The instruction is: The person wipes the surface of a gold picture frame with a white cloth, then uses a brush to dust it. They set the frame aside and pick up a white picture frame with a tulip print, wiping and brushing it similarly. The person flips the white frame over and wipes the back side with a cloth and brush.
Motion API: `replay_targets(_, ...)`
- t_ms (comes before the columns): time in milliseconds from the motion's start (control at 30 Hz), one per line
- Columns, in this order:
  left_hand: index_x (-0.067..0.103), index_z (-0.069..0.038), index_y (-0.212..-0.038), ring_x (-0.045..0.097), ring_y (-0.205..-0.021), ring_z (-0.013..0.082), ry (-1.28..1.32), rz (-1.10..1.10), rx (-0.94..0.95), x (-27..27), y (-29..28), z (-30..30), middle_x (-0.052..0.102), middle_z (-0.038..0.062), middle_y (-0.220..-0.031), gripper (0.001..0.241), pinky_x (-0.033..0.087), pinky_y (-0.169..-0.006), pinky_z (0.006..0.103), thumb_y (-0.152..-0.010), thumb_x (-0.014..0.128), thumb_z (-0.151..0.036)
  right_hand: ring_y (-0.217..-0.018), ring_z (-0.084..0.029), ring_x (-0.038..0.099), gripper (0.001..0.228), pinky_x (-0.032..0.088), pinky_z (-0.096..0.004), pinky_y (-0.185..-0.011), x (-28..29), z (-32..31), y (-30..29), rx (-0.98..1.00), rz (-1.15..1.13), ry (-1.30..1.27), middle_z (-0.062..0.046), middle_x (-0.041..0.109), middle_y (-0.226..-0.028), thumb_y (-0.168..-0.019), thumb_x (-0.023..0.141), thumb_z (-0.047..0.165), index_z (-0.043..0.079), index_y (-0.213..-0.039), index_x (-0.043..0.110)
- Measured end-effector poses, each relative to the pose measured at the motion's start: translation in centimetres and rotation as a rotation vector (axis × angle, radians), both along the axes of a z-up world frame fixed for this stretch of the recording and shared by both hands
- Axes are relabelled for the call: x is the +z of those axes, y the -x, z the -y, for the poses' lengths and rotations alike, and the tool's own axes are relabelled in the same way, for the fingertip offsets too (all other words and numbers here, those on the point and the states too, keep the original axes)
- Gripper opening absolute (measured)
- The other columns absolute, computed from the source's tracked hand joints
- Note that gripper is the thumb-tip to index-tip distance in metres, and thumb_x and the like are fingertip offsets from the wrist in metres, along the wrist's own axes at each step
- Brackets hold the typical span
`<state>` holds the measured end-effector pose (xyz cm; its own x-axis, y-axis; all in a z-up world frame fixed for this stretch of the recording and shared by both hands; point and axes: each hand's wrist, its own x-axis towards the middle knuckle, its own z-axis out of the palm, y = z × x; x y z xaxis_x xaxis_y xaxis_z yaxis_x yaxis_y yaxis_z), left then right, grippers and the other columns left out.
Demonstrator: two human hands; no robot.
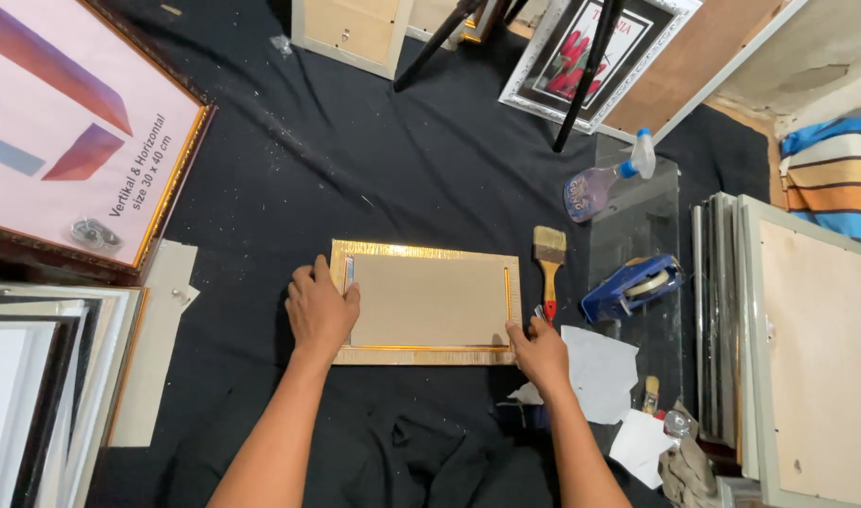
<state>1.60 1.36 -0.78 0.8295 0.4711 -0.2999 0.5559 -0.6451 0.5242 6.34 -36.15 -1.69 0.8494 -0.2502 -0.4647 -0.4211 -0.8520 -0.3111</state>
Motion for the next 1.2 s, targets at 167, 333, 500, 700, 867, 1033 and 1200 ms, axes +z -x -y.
replay_targets(167,0.037,0.006,-0.154,0.055,-0.124,0.0508,0.132,-0.069,0.041,0.5,-0.3,0.5,0.051,0.029,-0.135,0.090,0.048,-0.098,0.0573,-0.087,0.069,-0.045,-0.118,-0.038,0.067,0.072,0.052,-0.051,-0.100,-1.9,-1.4,0.3,0.033,0.027,-0.002,-0.016,0.076,-0.114,-0.086,0.065,0.068,0.006,-0.120,0.073)
replay_targets(333,0.047,0.008,-0.145,0.057,-0.120,0.0514,0.148,-0.050,0.092,-1.7,-1.2,-0.1,0.055,0.029,-0.126,0.091,0.048,-0.098,0.0577,-0.084,0.074,-0.053,-0.113,-0.036,0.070,0.065,0.054,-0.047,-0.094,2.1,-4.5,0.2,-0.104,0.074,-0.102,-0.018,0.076,-0.111,-0.088,0.070,0.054,0.001,-0.126,0.073)
replay_targets(500,0.060,0.001,-0.128,0.060,-0.116,0.0489,0.273,0.023,0.184,-2.3,-1.0,0.2,0.058,0.023,-0.118,0.073,0.049,-0.096,0.0543,-0.087,0.072,-0.058,-0.109,-0.033,0.070,0.060,0.055,-0.044,-0.089,1.0,-4.4,-0.1,-0.284,0.175,-0.271,-0.019,0.073,-0.108,-0.086,0.079,0.043,-0.002,-0.126,0.072)
replay_targets(700,0.059,-0.001,-0.103,0.067,-0.087,0.0353,0.471,0.144,0.282,-1.1,-1.6,-0.6,0.065,0.019,-0.086,0.043,0.050,-0.074,0.0441,-0.089,0.080,-0.036,-0.116,-0.037,0.066,0.060,0.055,-0.047,-0.091,1.4,-4.0,-0.9,-0.244,0.211,-0.445,-0.026,0.068,-0.124,-0.090,0.076,0.035,-0.002,-0.135,0.065)
replay_targets(867,0.061,0.002,-0.104,0.065,-0.089,0.0359,0.453,0.230,0.286,-2.6,-1.0,-0.5,0.065,0.021,-0.087,0.038,0.048,-0.077,0.0452,-0.091,0.080,-0.027,-0.116,-0.036,0.066,0.049,0.053,-0.047,-0.096,1.1,0.3,-1.6,-0.151,0.243,-0.349,-0.023,0.071,-0.124,-0.095,0.070,0.028,0.001,-0.136,0.066)
replay_targets(1033,0.062,-0.001,-0.112,0.065,-0.093,0.0301,0.448,0.241,0.267,-3.4,-0.8,-0.9,0.067,0.015,-0.093,0.037,0.049,-0.078,0.0433,-0.094,0.078,-0.030,-0.106,-0.030,0.070,0.043,0.056,-0.044,-0.089,-0.4,4.9,-1.8,-0.185,0.299,-0.035,-0.010,0.073,-0.114,-0.092,0.071,0.037,0.012,-0.127,0.073)
replay_targets(1200,0.063,0.000,-0.131,0.060,-0.113,0.0404,0.260,0.146,0.104,-2.4,-0.1,-0.8,0.057,0.019,-0.113,0.067,0.051,-0.093,0.0503,-0.083,0.087,-0.040,-0.118,-0.038,0.061,0.060,0.051,-0.052,-0.096,-1.8,2.8,-0.4,-0.129,0.220,0.231,-0.015,0.065,-0.120,-0.093,0.070,0.055,0.010,-0.132,0.070)
